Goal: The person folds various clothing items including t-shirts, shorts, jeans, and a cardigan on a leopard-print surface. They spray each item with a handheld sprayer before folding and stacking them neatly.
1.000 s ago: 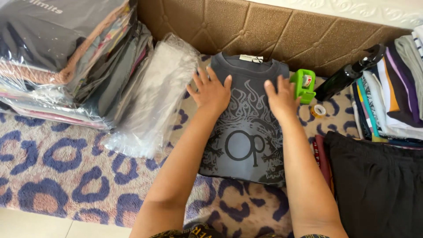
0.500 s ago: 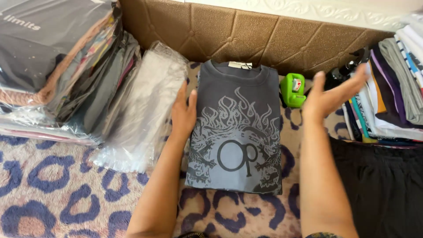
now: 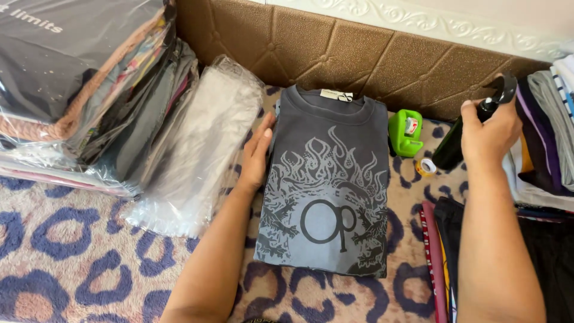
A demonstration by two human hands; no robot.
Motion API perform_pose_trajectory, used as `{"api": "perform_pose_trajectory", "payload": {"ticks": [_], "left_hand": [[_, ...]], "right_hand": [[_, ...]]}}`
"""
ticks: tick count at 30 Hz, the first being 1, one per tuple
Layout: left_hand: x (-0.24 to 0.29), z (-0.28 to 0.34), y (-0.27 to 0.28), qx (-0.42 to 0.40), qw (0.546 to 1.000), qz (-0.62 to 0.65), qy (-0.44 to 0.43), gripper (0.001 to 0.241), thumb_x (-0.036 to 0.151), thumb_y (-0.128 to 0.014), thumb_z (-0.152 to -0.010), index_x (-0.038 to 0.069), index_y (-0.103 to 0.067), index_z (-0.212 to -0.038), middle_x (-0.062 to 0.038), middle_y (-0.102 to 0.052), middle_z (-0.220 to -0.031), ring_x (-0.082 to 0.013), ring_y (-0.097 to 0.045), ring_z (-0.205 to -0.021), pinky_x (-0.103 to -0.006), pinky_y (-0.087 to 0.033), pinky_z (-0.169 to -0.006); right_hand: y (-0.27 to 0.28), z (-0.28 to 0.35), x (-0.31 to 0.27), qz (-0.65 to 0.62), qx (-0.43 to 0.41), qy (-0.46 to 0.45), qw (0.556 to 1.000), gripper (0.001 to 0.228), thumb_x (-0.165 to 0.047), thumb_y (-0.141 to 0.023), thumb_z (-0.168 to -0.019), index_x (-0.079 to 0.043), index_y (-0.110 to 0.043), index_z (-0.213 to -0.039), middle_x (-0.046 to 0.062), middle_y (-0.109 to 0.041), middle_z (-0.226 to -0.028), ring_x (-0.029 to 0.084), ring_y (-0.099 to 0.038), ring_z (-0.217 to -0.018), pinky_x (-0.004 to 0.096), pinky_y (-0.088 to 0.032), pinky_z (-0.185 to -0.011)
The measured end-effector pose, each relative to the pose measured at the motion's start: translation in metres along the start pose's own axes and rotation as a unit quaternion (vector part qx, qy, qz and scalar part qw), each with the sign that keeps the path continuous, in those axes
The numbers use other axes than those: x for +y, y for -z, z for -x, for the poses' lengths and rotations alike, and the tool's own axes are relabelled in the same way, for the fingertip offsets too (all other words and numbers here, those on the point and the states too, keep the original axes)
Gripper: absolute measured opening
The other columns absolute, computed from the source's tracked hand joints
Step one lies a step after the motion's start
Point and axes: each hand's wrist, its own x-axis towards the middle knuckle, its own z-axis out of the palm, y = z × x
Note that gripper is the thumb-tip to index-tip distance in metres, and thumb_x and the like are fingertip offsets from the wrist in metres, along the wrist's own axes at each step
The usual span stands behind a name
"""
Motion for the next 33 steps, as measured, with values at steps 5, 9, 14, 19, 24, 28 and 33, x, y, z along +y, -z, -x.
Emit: {"api": "perform_pose_trajectory", "payload": {"ticks": [5,9,14,19,24,28,33], "left_hand": [[0.004,0.005,-0.003,-0.028,0.996,-0.083,-0.013,0.060,0.035,-0.047,-0.102,0.001,-0.044,-0.151,-0.013,-0.049,-0.157,-0.0248,-0.045,-0.144,-0.0323,-0.029,-0.119],[-0.005,0.004,0.000,-0.012,0.999,-0.042,-0.018,0.062,0.037,-0.046,-0.103,-0.002,-0.044,-0.150,-0.017,-0.049,-0.156,-0.0265,-0.045,-0.145,-0.0344,-0.030,-0.120],[-0.010,0.005,0.002,-0.006,1.000,-0.024,-0.018,0.059,0.036,-0.046,-0.103,-0.001,-0.045,-0.150,-0.017,-0.050,-0.155,-0.0260,-0.046,-0.145,-0.0347,-0.031,-0.120],[-0.014,0.005,0.005,0.008,0.998,-0.006,-0.060,0.049,0.034,-0.050,-0.111,0.008,-0.049,-0.151,-0.022,-0.053,-0.151,-0.0349,-0.045,-0.143,-0.0462,-0.035,-0.122],[-0.010,0.004,0.003,-0.016,0.999,0.018,-0.033,0.062,0.037,-0.044,-0.104,-0.005,-0.041,-0.151,-0.021,-0.048,-0.155,-0.0295,-0.046,-0.144,-0.0370,-0.033,-0.121],[-0.017,-0.002,0.006,-0.019,0.999,0.003,-0.036,0.063,0.038,-0.043,-0.104,-0.006,-0.042,-0.149,-0.021,-0.049,-0.154,-0.0298,-0.048,-0.143,-0.0366,-0.034,-0.120],[-0.009,0.002,0.010,-0.017,0.999,0.007,-0.032,0.062,0.035,-0.044,-0.104,-0.005,-0.041,-0.150,-0.019,-0.047,-0.156,-0.0289,-0.046,-0.143,-0.0364,-0.033,-0.120]], "right_hand": [[0.058,0.024,-0.096,-0.104,-0.140,-0.043,0.984,0.014,0.001,-0.073,-0.098,0.004,-0.068,-0.111,0.012,-0.070,-0.114,0.025,-0.063,-0.090,0.035,-0.050,-0.086],[0.076,0.064,-0.151,-0.143,-0.346,-0.108,0.921,0.015,-0.015,-0.077,-0.084,-0.006,-0.068,-0.091,0.005,-0.075,-0.091,0.017,-0.065,-0.062,0.030,-0.052,-0.060],[0.073,0.102,-0.160,-0.097,-0.450,-0.142,0.876,0.017,-0.022,-0.079,-0.078,-0.007,-0.074,-0.085,0.004,-0.074,-0.070,0.018,-0.064,-0.055,0.030,-0.051,-0.058],[0.064,0.089,-0.138,-0.034,-0.331,-0.261,0.906,0.037,-0.039,-0.080,-0.086,-0.003,-0.074,-0.082,0.019,-0.071,-0.067,0.039,-0.069,-0.066,0.047,-0.051,-0.061],[0.048,0.028,-0.049,-0.052,-0.065,-0.057,0.995,0.016,-0.011,-0.074,-0.102,0.003,-0.067,-0.108,0.013,-0.065,-0.091,0.028,-0.060,-0.074,0.038,-0.048,-0.070],[0.008,-0.003,0.028,-0.015,0.116,0.026,0.993,0.036,0.001,-0.084,-0.092,0.004,-0.061,-0.119,0.018,-0.064,-0.104,0.035,-0.065,-0.086,0.043,-0.052,-0.081],[-0.048,0.009,0.123,-0.067,0.107,-0.131,0.983,0.052,-0.021,-0.085,-0.090,0.003,-0.059,-0.127,0.016,-0.071,-0.105,0.030,-0.068,-0.088,0.039,-0.054,-0.084]]}}
